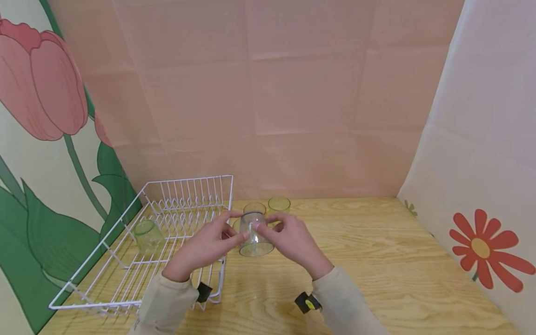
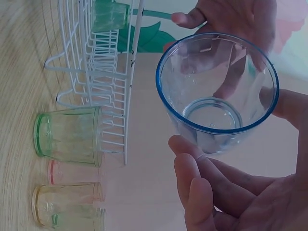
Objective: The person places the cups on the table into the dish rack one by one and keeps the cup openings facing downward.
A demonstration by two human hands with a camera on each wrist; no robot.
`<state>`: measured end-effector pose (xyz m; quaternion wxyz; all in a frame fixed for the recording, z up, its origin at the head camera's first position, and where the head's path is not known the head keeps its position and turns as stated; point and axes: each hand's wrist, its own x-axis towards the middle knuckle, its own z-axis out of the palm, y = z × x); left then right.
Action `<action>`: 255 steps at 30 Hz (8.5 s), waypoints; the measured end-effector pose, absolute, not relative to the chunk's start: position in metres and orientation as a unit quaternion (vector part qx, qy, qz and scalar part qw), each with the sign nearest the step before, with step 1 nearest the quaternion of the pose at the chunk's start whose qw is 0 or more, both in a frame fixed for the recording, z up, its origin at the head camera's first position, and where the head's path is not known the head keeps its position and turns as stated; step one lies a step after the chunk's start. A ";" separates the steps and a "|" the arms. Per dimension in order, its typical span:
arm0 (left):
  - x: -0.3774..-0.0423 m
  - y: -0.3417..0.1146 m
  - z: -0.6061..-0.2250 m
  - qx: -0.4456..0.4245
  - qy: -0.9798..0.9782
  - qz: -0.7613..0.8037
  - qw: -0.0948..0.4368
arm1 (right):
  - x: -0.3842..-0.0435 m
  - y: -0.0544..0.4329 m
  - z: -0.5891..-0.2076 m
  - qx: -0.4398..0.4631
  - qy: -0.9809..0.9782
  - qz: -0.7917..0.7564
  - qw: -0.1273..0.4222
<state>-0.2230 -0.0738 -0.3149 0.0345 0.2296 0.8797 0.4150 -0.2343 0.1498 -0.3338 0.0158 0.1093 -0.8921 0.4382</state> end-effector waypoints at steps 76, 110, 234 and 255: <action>-0.209 -0.098 -0.303 0.228 0.890 0.393 0.033 | -0.212 0.133 -0.341 0.245 -0.870 0.427 0.011; -0.273 -0.206 -0.315 0.052 0.943 0.317 0.091 | -0.207 0.139 -0.351 0.265 -0.889 0.356 -0.110; -0.204 -0.091 -0.300 0.188 0.936 0.295 -0.020 | -0.318 0.174 -0.424 0.002 -0.896 0.444 -0.015; -0.210 -0.096 -0.299 0.159 0.931 0.328 -0.016 | -0.308 0.177 -0.416 -0.008 -0.917 0.399 0.003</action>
